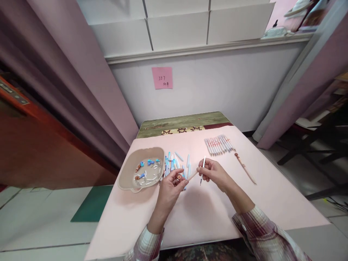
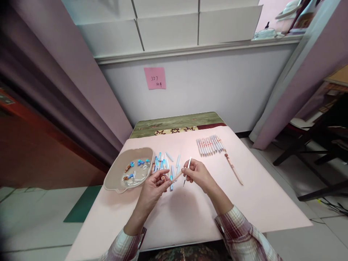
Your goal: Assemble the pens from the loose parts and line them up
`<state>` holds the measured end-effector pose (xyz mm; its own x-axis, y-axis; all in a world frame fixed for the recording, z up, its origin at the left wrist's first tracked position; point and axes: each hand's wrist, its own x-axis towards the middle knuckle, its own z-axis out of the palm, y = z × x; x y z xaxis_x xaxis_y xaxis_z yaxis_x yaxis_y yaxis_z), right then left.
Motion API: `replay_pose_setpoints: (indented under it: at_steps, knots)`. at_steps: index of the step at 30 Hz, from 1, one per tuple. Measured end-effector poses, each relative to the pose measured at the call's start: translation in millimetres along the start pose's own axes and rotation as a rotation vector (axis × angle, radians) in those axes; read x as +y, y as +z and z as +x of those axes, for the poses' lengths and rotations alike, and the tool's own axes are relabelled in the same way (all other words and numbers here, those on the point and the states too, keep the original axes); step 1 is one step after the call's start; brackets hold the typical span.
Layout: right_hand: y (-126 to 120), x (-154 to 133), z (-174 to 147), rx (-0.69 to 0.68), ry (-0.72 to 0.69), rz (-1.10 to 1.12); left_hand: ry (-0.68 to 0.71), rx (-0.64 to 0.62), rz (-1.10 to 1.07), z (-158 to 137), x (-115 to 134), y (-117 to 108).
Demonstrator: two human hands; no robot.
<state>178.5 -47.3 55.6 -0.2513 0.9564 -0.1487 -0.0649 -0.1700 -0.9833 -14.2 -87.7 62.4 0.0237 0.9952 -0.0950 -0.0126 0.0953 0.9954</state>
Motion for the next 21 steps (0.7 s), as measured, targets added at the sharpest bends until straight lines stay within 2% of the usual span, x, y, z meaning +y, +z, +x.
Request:
replay_pose_setpoints:
  at_steps: [4,11,13,17,21]
  knots:
    - [10,-8,-6,-0.028,-0.004,0.045,0.03,0.018,0.088,-2,6,2]
    - [14,-2,-5,0.005,0.007,0.131,0.075,0.015,0.213,-6,2,-2]
    - [12,-4,-4,0.111,-0.058,0.163,0.071,0.025,0.194,-6,2,-3]
    - [6,-12,-5,0.454,-0.297,0.172,0.05,0.023,0.164,-5,2,-3]
    - [6,-16,-7,0.48,-0.357,0.137,0.037,-0.012,0.17,-6,0,-1]
